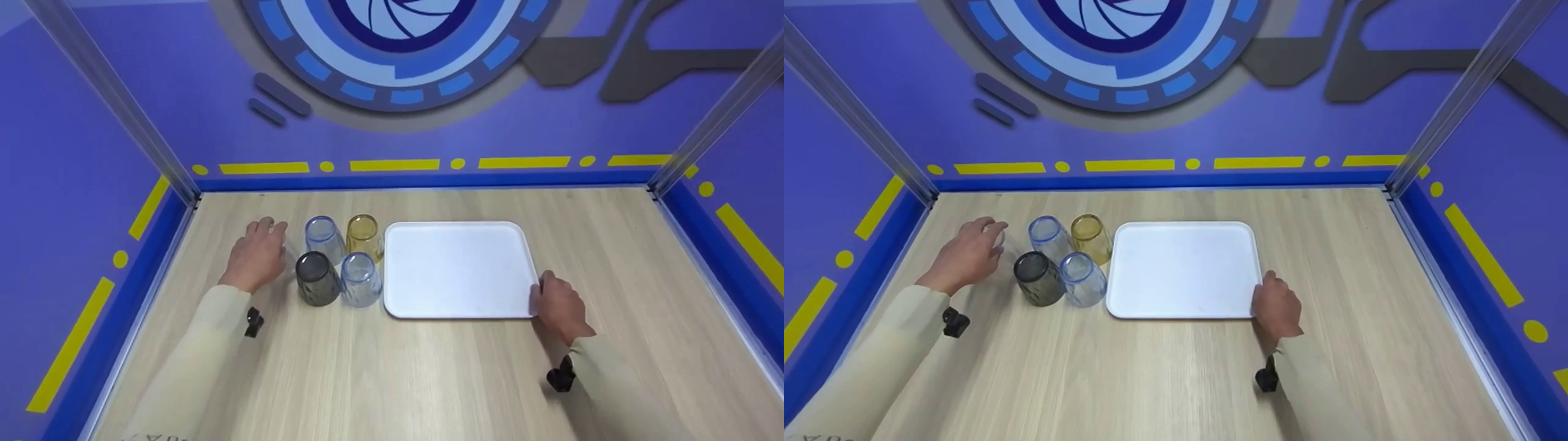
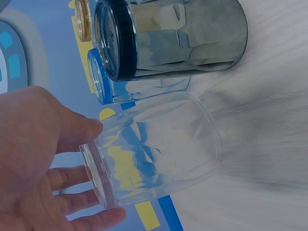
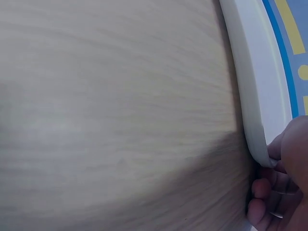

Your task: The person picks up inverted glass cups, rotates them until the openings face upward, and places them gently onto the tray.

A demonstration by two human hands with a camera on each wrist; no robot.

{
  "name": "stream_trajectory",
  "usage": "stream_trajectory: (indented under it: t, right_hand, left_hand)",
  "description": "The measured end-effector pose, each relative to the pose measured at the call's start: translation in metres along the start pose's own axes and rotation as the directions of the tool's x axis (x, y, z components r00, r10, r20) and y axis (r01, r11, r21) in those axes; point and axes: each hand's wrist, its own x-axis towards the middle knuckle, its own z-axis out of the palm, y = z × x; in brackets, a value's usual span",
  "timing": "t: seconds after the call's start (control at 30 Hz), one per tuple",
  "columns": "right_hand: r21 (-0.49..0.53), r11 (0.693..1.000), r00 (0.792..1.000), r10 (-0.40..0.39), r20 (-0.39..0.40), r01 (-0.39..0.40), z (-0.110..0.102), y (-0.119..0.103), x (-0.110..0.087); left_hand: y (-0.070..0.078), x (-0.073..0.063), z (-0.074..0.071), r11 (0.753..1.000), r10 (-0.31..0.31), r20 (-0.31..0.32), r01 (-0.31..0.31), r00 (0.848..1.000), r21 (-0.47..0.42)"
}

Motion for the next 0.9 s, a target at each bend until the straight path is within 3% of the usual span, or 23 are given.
stream_trajectory:
  t: [0.23,0.9]
  right_hand:
    - [0.051,0.998,0.999,0.031,0.012,-0.032,0.000,0.000,0.000]
    - [0.090,0.996,0.994,0.026,-0.107,-0.017,-0.011,-0.001,0.000]
  left_hand:
    - [0.000,-0.003,-0.003,0.999,0.009,-0.023,-0.008,1.000,0.037]
    - [0.002,-0.005,-0.013,0.999,-0.030,0.006,0.029,1.000,0.040]
